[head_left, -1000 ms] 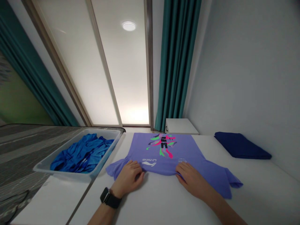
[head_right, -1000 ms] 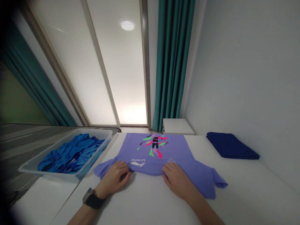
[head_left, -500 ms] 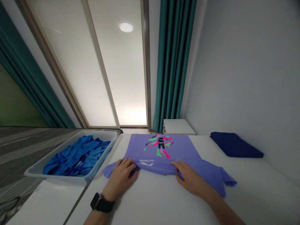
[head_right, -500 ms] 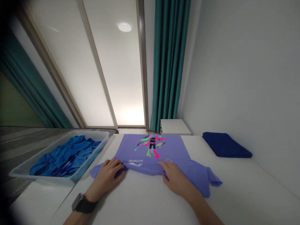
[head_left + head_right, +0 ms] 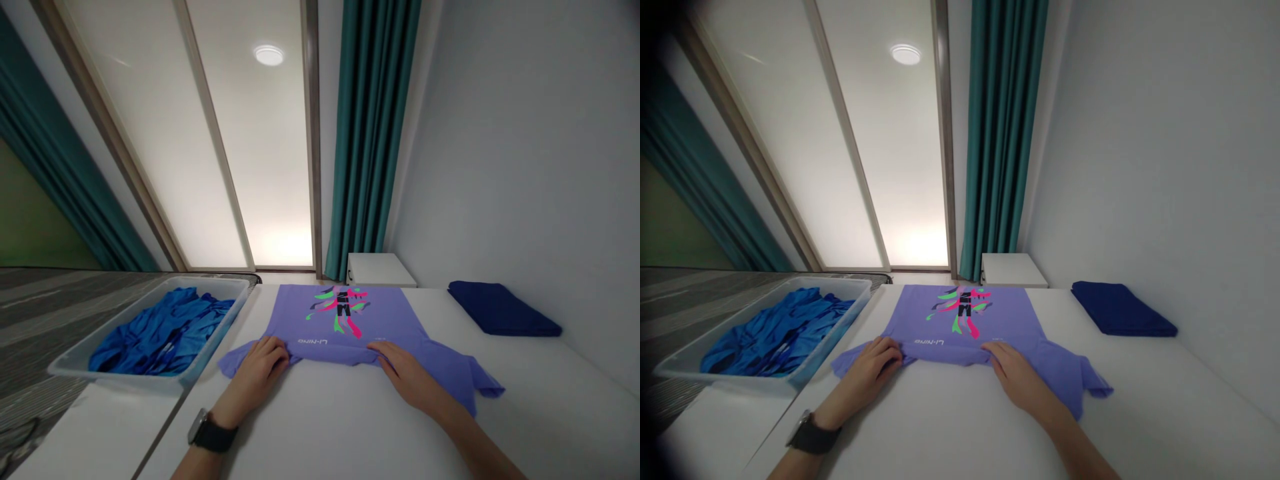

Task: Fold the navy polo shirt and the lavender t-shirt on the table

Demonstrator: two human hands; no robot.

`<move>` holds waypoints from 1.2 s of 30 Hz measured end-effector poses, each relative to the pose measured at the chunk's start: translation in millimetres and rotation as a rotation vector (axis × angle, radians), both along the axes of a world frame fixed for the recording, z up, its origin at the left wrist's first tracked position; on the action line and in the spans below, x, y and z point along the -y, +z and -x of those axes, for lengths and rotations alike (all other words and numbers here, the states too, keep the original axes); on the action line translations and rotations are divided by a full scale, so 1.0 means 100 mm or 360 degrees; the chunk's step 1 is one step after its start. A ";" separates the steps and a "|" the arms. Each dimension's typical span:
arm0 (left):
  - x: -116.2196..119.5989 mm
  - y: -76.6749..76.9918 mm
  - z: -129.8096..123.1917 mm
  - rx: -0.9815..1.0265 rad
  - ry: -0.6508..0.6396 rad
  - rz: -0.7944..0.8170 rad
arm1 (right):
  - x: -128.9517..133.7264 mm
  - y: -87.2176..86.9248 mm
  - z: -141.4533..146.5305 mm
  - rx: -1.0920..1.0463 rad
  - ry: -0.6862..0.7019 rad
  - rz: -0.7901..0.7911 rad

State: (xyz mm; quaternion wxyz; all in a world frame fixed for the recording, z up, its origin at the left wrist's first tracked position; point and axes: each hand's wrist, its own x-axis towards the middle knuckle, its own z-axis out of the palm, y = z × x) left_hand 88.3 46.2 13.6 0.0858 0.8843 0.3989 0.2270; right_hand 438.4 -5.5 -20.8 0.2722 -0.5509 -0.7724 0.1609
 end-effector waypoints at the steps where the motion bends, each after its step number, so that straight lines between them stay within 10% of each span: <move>1: 0.02 0.05 0.02 0.0114 -0.0044 0.0098 | 0.00 0.01 0.00 -0.0005 -0.0009 0.0001; 7: 0.07 0.22 0.26 0.0510 -0.0109 0.0695 | 0.01 0.03 0.02 0.0043 -0.0022 -0.0063; 12: 0.12 0.21 0.33 0.0123 -0.0009 0.0488 | 0.01 0.04 0.02 0.0153 -0.0059 -0.0138; 21: 0.41 0.30 -0.48 -0.0488 -0.0377 -0.0214 | -0.03 -0.02 0.00 0.0108 -0.0045 -0.0149; 28: 0.31 0.14 -1.02 -0.0567 -0.0261 -0.0132 | -0.02 0.03 0.01 0.0061 -0.0034 -0.0099; 36: 0.28 -0.01 -0.98 -0.0143 -0.0127 0.0022 | 0.01 0.11 -0.04 0.0078 -0.0009 -0.0142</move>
